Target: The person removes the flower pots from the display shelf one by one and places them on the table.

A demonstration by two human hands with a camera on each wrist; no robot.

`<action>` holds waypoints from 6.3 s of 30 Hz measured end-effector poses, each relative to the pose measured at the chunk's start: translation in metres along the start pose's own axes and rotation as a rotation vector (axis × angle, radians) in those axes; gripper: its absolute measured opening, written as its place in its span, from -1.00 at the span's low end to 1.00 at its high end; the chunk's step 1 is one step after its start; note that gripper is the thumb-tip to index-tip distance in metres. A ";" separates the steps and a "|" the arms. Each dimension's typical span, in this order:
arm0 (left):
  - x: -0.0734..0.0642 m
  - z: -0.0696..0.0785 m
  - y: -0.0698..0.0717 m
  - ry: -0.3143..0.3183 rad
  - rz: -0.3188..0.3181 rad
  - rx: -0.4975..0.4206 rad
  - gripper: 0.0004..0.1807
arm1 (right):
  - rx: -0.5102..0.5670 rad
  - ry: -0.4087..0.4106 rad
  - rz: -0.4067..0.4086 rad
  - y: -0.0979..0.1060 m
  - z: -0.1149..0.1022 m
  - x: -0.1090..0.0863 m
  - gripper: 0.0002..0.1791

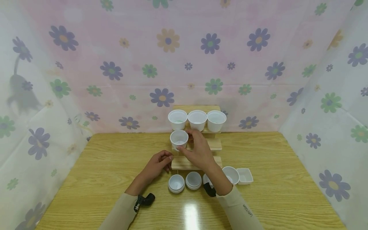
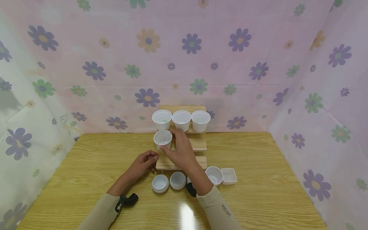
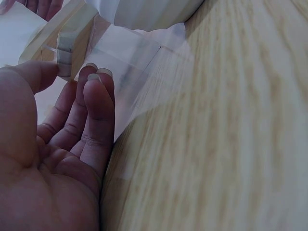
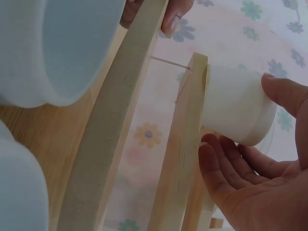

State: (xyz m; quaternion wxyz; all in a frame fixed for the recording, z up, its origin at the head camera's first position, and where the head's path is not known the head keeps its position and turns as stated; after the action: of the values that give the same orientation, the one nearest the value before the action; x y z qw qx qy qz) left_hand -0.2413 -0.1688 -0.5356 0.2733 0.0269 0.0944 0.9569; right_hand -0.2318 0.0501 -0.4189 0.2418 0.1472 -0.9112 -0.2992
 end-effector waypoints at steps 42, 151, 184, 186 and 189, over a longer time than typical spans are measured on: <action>-0.002 0.007 -0.001 0.002 -0.001 0.012 -0.69 | 0.115 -0.005 0.046 0.005 -0.005 -0.005 -0.27; -0.003 0.001 0.000 -0.020 -0.021 0.007 -0.67 | -0.092 0.069 -0.056 0.044 0.004 -0.118 -0.17; -0.003 0.002 -0.001 -0.027 -0.025 -0.003 -0.68 | -0.103 0.037 -0.092 0.051 0.003 -0.133 -0.16; -0.003 0.002 -0.001 -0.027 -0.024 -0.001 -0.68 | -0.102 0.036 -0.095 0.051 0.004 -0.134 -0.16; -0.003 0.002 -0.001 -0.024 -0.025 0.001 -0.68 | -0.104 0.039 -0.098 0.052 0.005 -0.135 -0.17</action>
State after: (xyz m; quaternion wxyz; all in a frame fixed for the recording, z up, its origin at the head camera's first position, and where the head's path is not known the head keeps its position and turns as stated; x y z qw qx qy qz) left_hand -0.2378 -0.1691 -0.5343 0.2861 0.0372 0.0918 0.9531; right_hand -0.1275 0.1484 -0.4382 0.2519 0.1847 -0.8812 -0.3548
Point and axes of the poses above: each hand's wrist, its own x-axis towards the middle knuckle, its own y-axis out of the back of the hand, z = x × y, the point moved 2 cm from there along x, towards the middle knuckle, and after that the axes turned 11 degrees about -z, right-handed, at the moved point
